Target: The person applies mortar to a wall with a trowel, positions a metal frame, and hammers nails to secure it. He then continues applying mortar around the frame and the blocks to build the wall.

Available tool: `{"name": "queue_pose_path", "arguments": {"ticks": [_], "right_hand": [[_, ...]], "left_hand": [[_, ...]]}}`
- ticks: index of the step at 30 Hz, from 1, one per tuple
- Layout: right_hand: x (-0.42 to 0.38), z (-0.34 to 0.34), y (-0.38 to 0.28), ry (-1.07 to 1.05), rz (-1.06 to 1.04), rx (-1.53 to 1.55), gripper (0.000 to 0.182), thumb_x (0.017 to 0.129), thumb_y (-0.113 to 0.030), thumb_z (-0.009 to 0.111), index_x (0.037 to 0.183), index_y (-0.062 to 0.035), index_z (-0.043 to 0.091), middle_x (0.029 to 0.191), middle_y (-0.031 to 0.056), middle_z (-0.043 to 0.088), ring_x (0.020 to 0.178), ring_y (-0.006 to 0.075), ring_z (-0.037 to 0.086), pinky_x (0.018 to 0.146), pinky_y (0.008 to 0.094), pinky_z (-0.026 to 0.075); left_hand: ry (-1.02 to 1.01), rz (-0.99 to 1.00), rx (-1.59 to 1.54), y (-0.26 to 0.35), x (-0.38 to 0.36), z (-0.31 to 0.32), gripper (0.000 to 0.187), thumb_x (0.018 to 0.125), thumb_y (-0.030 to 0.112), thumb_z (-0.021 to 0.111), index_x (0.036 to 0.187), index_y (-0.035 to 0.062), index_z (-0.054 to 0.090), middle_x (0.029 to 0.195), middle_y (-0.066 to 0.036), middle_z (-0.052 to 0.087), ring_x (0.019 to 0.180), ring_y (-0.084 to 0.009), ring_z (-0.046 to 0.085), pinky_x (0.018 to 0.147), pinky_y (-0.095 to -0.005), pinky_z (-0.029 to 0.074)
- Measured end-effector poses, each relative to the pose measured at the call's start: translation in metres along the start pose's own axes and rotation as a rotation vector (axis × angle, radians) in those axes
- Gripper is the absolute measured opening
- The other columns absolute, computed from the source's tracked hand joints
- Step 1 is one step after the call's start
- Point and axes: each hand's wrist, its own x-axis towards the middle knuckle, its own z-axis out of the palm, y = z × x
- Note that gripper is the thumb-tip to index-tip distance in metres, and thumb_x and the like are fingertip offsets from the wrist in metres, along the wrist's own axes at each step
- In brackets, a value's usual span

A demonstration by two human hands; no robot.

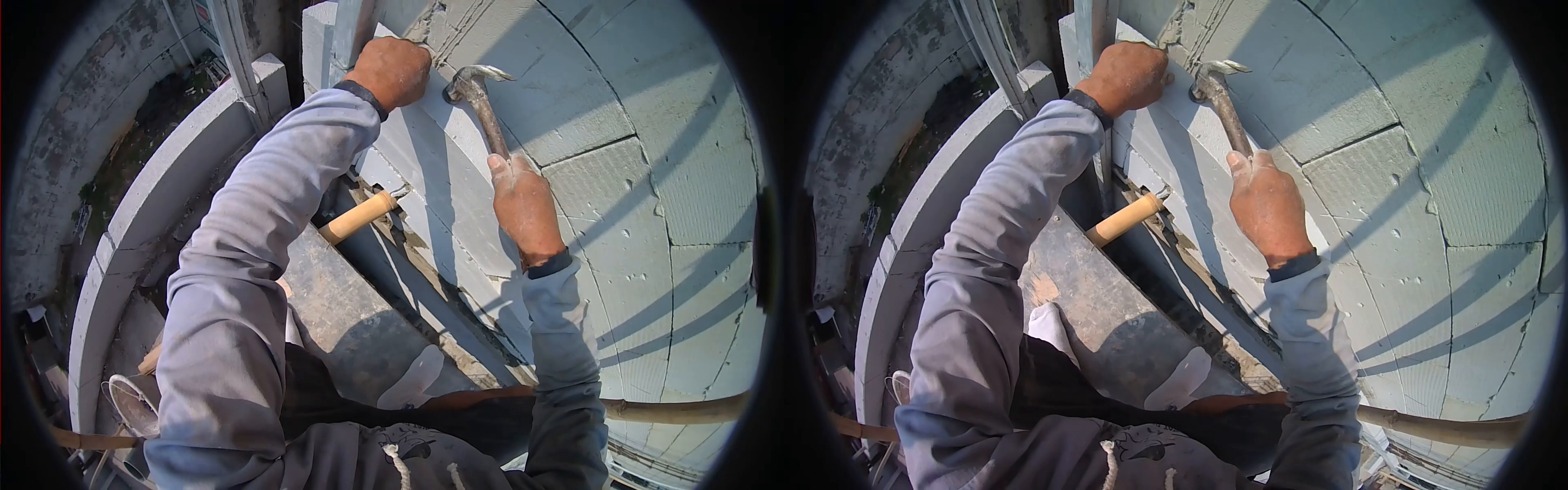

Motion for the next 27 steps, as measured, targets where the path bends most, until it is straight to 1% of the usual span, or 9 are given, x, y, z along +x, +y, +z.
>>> {"name": "queue_pose_path", "arguments": {"ticks": [7,10,11,13,15,19,21,25,27], "right_hand": [[-0.001,0.001,0.002,0.003,0.026,0.005,0.047,0.102,-0.038,0.046,0.095,0.0065,0.058,0.079,0.0337,0.063,0.079,0.0511,0.063,0.072,0.0535,0.05],[0.0,0.0,0.001,-0.007,0.037,-0.005,0.048,0.102,-0.038,0.045,0.096,0.007,0.058,0.081,0.0338,0.063,0.08,0.0514,0.063,0.071,0.0532,0.05],[0.0,0.0,0.0,-0.005,0.049,-0.005,0.048,0.102,-0.038,0.045,0.097,0.0075,0.059,0.082,0.0338,0.064,0.08,0.0515,0.063,0.071,0.0529,0.05],[0.0,0.001,0.004,0.011,0.008,0.007,0.049,0.102,-0.038,0.046,0.098,0.0081,0.059,0.082,0.034,0.063,0.081,0.0515,0.063,0.072,0.0527,0.05],[0.0,0.004,0.007,0.032,-0.022,0.02,0.049,0.102,-0.039,0.046,0.099,0.0087,0.059,0.083,0.0342,0.063,0.082,0.0515,0.063,0.072,0.0526,0.05],[0.0,0.0,0.0,0.021,0.058,0.009,0.048,0.101,-0.038,0.047,0.101,0.0086,0.059,0.085,0.0357,0.063,0.085,0.0517,0.063,0.074,0.0528,0.05],[0.0,0.001,0.001,-0.013,0.105,0.004,0.048,0.101,-0.038,0.048,0.101,0.0082,0.06,0.086,0.0363,0.062,0.087,0.052,0.063,0.075,0.0534,0.049],[0.004,-0.002,0.02,-0.022,0.06,0.092,0.045,0.102,-0.037,0.047,0.093,0.0057,0.058,0.071,0.0262,0.059,0.067,0.0412,0.062,0.064,0.0459,0.05],[0.01,-0.012,0.013,-0.081,0.073,0.174,0.045,0.103,-0.038,0.046,0.089,0.0038,0.057,0.064,0.0195,0.057,0.057,0.033,0.06,0.058,0.0403,0.05]], "left_hand": [[-0.281,0.275,-0.435,-0.037,-0.026,-0.065,0.034,0.096,0.026,0.057,0.113,0.0005,0.071,0.106,-0.022,0.07,0.092,-0.0305,0.071,0.087,-0.0373,0.057],[-0.458,-0.144,-0.644,-0.088,-0.034,-0.105,0.05,0.086,0.044,0.069,0.111,0.0012,0.072,0.115,-0.023,0.067,0.111,-0.0335,0.066,0.092,-0.0426,0.055],[-0.441,-0.36,-1.1,-0.114,-0.025,-0.087,0.038,0.085,0.035,0.066,0.086,-0.0024,0.072,0.077,-0.02,0.07,0.065,-0.0296,0.068,0.061,-0.0396,0.054],[-0.36,-0.18,-1.176,-0.181,-0.019,-0.029,0.038,0.087,0.033,0.063,0.091,-0.004,0.072,0.085,-0.02,0.072,0.077,-0.0312,0.07,0.071,-0.0386,0.056],[0.305,-0.42,-0.454,-0.169,-0.026,-0.023,0.041,0.09,0.037,0.061,0.094,-0.0015,0.073,0.088,-0.016,0.073,0.088,-0.032,0.071,0.078,-0.0383,0.056],[0.549,-0.342,-0.332,-0.21,-0.004,0.083,0.044,0.091,0.043,0.058,0.112,0.0073,0.07,0.127,-0.02,0.062,0.11,-0.0354,0.062,0.091,-0.0396,0.049],[0.352,-0.329,-0.395,-0.203,0.009,0.085,0.046,0.091,0.041,0.059,0.122,0.0076,0.066,0.133,-0.02,0.057,0.114,-0.0328,0.059,0.095,-0.0382,0.045],[0.477,-0.261,-0.867,-0.181,0.005,0.078,0.033,0.089,0.029,0.067,0.112,0.0046,0.069,0.109,-0.012,0.066,0.102,-0.0262,0.063,0.093,-0.0352,0.046],[0.287,0.137,-1.671,-0.189,0.012,0.086,0.032,0.087,0.025,0.069,0.112,0.0042,0.068,0.101,-0.01,0.069,0.093,-0.025,0.066,0.085,-0.0349,0.048]]}}
